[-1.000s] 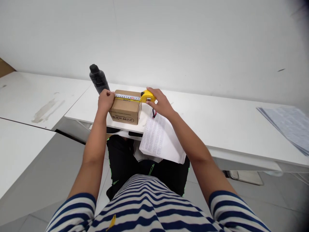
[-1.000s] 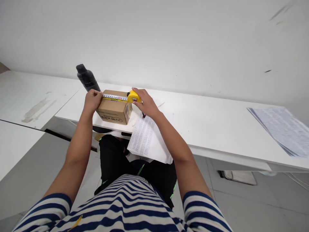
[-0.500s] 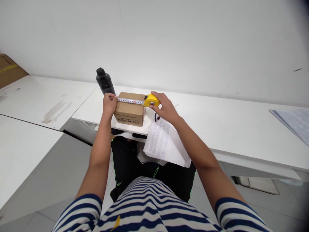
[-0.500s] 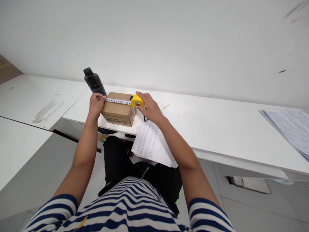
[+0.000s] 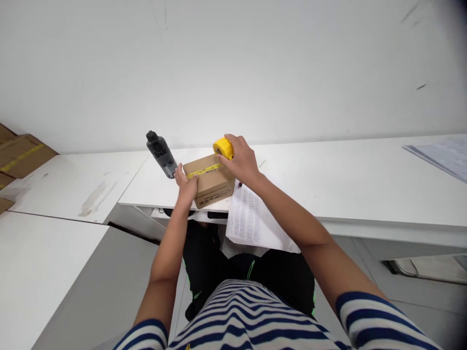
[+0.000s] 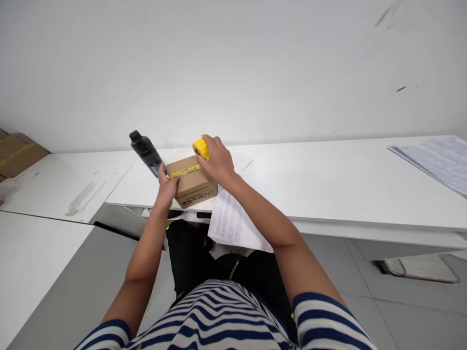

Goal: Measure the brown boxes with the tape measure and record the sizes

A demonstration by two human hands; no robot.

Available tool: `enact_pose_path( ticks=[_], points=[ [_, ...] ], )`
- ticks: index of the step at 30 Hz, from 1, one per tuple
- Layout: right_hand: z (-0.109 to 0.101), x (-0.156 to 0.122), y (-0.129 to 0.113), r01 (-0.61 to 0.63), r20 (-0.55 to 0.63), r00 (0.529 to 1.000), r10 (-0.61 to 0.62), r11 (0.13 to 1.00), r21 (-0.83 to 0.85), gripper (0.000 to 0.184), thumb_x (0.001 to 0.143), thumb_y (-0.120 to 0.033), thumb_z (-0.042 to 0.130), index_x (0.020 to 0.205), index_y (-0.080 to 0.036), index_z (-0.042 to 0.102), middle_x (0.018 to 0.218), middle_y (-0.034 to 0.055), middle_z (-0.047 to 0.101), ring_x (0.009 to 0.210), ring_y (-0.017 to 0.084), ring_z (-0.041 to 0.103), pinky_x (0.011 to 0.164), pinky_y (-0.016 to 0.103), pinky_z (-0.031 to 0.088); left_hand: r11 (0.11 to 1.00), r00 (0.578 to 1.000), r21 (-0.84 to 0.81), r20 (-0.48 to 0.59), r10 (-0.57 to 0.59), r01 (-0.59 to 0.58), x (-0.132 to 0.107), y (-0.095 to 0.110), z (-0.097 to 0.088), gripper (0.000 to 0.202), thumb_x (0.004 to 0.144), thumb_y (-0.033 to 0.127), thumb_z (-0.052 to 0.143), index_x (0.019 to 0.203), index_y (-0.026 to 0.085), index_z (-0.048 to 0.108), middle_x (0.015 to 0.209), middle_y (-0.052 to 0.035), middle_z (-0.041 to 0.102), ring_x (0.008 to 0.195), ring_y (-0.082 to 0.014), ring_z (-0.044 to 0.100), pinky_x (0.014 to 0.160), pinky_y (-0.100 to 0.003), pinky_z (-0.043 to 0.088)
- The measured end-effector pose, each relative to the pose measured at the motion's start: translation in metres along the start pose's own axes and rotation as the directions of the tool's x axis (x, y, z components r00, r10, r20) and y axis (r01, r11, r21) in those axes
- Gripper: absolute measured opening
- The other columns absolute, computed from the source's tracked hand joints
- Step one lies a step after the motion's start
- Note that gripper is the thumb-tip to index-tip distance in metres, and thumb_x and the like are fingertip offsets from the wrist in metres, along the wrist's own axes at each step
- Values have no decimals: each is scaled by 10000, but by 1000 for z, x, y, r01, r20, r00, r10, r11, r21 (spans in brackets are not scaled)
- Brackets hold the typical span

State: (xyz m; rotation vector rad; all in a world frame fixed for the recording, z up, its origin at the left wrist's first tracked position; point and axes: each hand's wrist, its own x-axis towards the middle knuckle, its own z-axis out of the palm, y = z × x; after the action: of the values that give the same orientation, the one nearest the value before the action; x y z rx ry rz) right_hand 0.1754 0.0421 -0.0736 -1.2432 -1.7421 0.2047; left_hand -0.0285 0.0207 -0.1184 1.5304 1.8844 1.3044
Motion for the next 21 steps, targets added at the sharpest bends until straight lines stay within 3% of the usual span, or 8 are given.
enact_pose_path(
  ticks=[2,5,7,9,14,17,21],
  points=[
    [8,6,2,-25,39,999,24,999,29,572,795,-369,614,1333,-202,513,1263,146,592,1143,338,579,993,526,481,997,999,74,-50,4,0,-27,14,7,892,780,239,590,1567,181,175,1696,-153,95,1585,-309,19,1281,-495,104],
    [22,13,6,-42,57,998,38,996,80,627,807,-402,597,1381,-185,469,1324,161,565,1238,336,532,1055,513,444,987,998,151,-24,52,-47,-45,34,7,900,799,295,590,1581,221,148,1710,-117,44,1583,-321,-47,1263,-581,62],
    [33,18,6,-34,54,998,27,992,122,635,818,-418,579,1390,-179,440,1338,169,549,1265,329,511,1067,502,434,976,998,210,7,64,-64,-37,40,1,769,848,352,546,1550,248,251,1702,-102,133,1583,-325,24,1244,-625,60],
    [43,21,4,-25,71,997,13,985,169,589,817,-417,570,1339,-170,455,1313,175,553,1249,319,515,1062,491,438,959,997,272,19,74,-77,-18,40,-5,652,890,399,492,1505,230,353,1667,-117,258,1564,-323,161,1244,-604,114],
    [58,25,-9,-14,227,973,-41,971,238,554,821,-419,546,1290,-154,418,1283,190,582,1117,310,583,978,495,477,918,979,390,204,-10,-72,16,33,-10,698,887,588,477,1470,208,412,1407,-161,610,1309,-374,561,1081,-511,420],
    [60,23,-16,5,369,925,-89,975,223,611,850,-426,529,1360,-140,353,1231,190,630,1029,313,623,915,493,496,895,968,442,247,-51,-65,14,34,-10,670,885,624,462,1425,229,437,1218,-169,709,1148,-409,651,948,-515,474],
    [56,17,-20,146,399,898,-186,981,129,564,868,-344,511,1376,-141,374,1267,203,617,1072,325,611,906,485,495,867,972,494,229,-60,-63,8,36,-6,530,902,579,453,1286,219,517,1108,-194,729,1051,-415,679,847,-497,485]
  ],
)
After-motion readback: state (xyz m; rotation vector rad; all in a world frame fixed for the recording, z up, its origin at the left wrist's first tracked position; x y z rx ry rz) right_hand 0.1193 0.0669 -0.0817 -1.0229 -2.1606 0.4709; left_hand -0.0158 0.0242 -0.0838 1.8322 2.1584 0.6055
